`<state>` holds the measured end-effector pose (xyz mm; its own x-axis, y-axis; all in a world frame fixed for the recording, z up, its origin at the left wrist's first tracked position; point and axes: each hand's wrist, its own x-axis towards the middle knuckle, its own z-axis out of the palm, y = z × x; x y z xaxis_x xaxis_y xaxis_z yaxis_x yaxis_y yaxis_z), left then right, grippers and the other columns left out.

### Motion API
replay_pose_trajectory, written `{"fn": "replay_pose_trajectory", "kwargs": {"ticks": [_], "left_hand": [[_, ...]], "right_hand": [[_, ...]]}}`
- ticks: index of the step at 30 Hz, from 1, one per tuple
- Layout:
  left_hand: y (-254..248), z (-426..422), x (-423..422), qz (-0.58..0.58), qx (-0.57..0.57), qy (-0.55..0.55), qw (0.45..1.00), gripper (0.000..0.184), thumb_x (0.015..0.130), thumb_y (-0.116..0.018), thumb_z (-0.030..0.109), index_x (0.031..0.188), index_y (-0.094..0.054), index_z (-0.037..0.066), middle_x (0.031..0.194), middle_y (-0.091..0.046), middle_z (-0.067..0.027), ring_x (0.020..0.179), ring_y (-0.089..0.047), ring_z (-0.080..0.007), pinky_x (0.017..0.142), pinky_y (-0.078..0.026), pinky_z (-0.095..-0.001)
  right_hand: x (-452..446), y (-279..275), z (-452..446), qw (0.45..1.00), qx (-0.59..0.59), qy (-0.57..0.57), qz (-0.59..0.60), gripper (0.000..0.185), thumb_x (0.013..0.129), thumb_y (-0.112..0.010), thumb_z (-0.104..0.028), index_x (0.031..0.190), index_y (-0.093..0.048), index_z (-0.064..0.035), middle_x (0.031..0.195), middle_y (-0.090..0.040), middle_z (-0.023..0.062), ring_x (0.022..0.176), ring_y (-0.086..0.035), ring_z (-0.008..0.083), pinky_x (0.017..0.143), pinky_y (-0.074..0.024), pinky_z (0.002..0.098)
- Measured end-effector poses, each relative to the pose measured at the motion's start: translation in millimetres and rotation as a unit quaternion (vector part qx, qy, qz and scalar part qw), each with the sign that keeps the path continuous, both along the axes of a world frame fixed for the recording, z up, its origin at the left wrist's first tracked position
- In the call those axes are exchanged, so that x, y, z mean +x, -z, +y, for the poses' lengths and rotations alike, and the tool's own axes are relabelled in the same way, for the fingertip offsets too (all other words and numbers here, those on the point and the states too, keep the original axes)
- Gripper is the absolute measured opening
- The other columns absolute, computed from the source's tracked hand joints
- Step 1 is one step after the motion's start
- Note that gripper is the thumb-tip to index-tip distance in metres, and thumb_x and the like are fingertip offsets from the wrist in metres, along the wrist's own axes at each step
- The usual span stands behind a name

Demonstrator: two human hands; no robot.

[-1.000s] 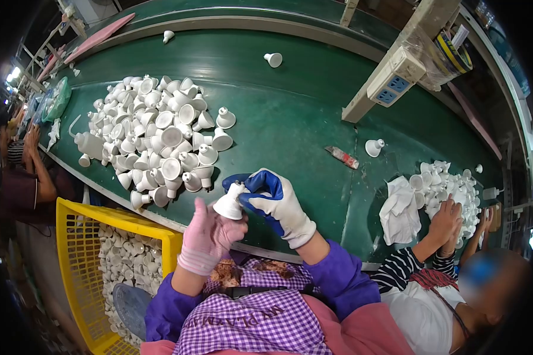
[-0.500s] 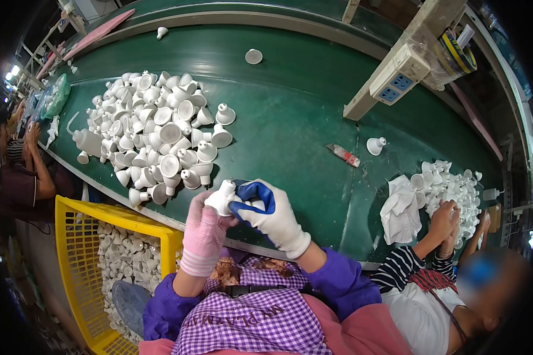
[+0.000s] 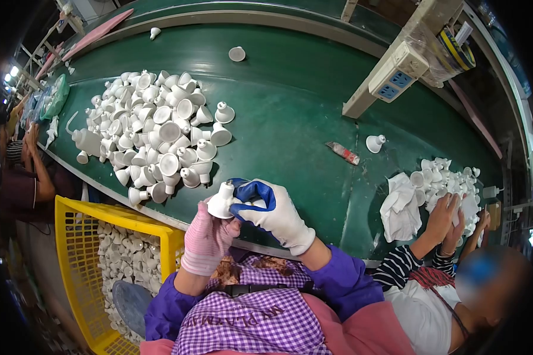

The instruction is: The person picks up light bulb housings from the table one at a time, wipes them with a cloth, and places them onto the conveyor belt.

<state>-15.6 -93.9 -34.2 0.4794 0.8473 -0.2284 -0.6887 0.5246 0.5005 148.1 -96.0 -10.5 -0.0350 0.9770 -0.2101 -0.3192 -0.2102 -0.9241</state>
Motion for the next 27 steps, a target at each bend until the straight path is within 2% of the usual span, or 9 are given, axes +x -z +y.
{"fn": "replay_pose_trajectory", "kwargs": {"ticks": [5, 7, 8, 10, 12, 14, 19, 22, 27], "left_hand": [[-2.3, -1.4, 2.2, 0.056, 0.055, -0.043, 0.996, 0.051, 0.096, -0.051, 0.037, 0.126, -0.037, -0.001, 0.110, -0.055, -0.0152, 0.084, -0.060, -0.0206, 0.073, -0.053, -0.0288], [-6.1, -2.8, 2.1, 0.390, 0.251, -0.097, 0.881, 0.043, 0.096, -0.053, 0.027, 0.125, -0.038, 0.000, 0.116, -0.052, -0.0153, 0.092, -0.059, -0.0199, 0.079, -0.051, -0.0276], [-0.8, -2.8, 2.0, 0.390, 0.252, -0.096, 0.880, 0.043, 0.096, -0.053, 0.027, 0.125, -0.038, 0.000, 0.116, -0.052, -0.0153, 0.092, -0.059, -0.0199, 0.079, -0.051, -0.0276], [15.1, -2.7, 2.5, 0.482, 0.404, -0.152, 0.762, 0.038, 0.096, -0.053, 0.021, 0.125, -0.038, 0.001, 0.119, -0.050, -0.0144, 0.100, -0.057, -0.0193, 0.085, -0.048, -0.0280], [13.3, -2.3, 1.9, 0.462, 0.394, -0.157, 0.779, 0.036, 0.097, -0.052, 0.022, 0.124, -0.040, 0.002, 0.121, -0.049, -0.0146, 0.105, -0.056, -0.0210, 0.090, -0.048, -0.0327], [5.4, 1.1, -1.7, 0.265, 0.160, -0.101, 0.946, 0.038, 0.097, -0.052, 0.026, 0.124, -0.042, 0.002, 0.120, -0.050, -0.0135, 0.105, -0.056, -0.0217, 0.092, -0.048, -0.0349], [-4.4, 7.5, -3.8, 0.046, -0.027, -0.010, 0.999, 0.058, 0.092, -0.056, 0.043, 0.124, -0.043, -0.004, 0.117, -0.056, -0.0156, 0.103, -0.059, -0.0207, 0.086, -0.051, -0.0316], [-8.2, 8.6, -12.6, -0.023, -0.064, 0.078, 0.995, 0.056, 0.092, -0.059, 0.039, 0.124, -0.041, -0.003, 0.114, -0.056, -0.0137, 0.101, -0.058, -0.0183, 0.085, -0.051, -0.0313], [3.6, 6.0, 2.5, 0.285, 0.146, -0.074, 0.945, 0.048, 0.093, -0.060, 0.030, 0.123, -0.040, -0.001, 0.109, -0.056, -0.0104, 0.093, -0.059, -0.0154, 0.083, -0.051, -0.0286]], "right_hand": [[-8.2, -10.9, -7.8, 0.994, 0.022, 0.023, -0.106, 0.038, 0.078, -0.073, -0.006, 0.113, -0.061, 0.0016, 0.095, -0.064, 0.0016, 0.084, -0.055, 0.0058, 0.075, -0.0473, 0.0218], [-17.3, -13.3, -10.7, 0.983, 0.071, 0.061, -0.159, 0.032, 0.076, -0.074, -0.007, 0.105, -0.062, 0.0016, 0.093, -0.064, 0.0015, 0.080, -0.054, 0.0058, 0.070, -0.0473, 0.0219], [-17.2, -10.1, -11.0, 0.983, 0.071, 0.061, -0.158, 0.032, 0.076, -0.074, -0.007, 0.105, -0.062, 0.0016, 0.093, -0.064, 0.0015, 0.080, -0.054, 0.0058, 0.070, -0.0473, 0.0219], [-15.4, -0.2, -9.2, 0.994, 0.029, 0.069, -0.083, 0.021, 0.076, -0.074, -0.006, 0.091, -0.062, 0.0004, 0.091, -0.063, 0.0011, 0.075, -0.052, 0.0055, 0.066, -0.0459, 0.0216], [-13.3, 2.5, -5.7, 0.994, 0.032, 0.073, -0.069, 0.018, 0.076, -0.075, -0.005, 0.082, -0.058, -0.0011, 0.090, -0.062, 0.0011, 0.072, -0.050, 0.0051, 0.062, -0.0444, 0.0212], [-8.9, 8.0, -4.3, 0.992, 0.064, 0.065, -0.085, 0.018, 0.076, -0.075, -0.004, 0.084, -0.059, -0.0010, 0.088, -0.062, 0.0007, 0.071, -0.050, 0.0046, 0.062, -0.0438, 0.0204], [-10.8, 3.8, -2.5, 0.993, 0.085, 0.053, -0.060, 0.018, 0.076, -0.074, -0.004, 0.084, -0.058, -0.0005, 0.097, -0.064, 0.0041, 0.083, -0.053, 0.0072, 0.074, -0.0456, 0.0223], [-9.0, -0.3, -0.8, 0.993, 0.083, 0.042, -0.066, 0.018, 0.076, -0.074, -0.004, 0.084, -0.059, -0.0002, 0.102, -0.064, 0.0058, 0.087, -0.054, 0.0083, 0.078, -0.0455, 0.0235], [-24.1, -14.3, -4.1, 0.987, 0.024, 0.072, -0.139, 0.019, 0.077, -0.073, -0.006, 0.089, -0.059, 0.0000, 0.088, -0.063, 0.0038, 0.078, -0.054, 0.0077, 0.071, -0.0474, 0.0235]]}}
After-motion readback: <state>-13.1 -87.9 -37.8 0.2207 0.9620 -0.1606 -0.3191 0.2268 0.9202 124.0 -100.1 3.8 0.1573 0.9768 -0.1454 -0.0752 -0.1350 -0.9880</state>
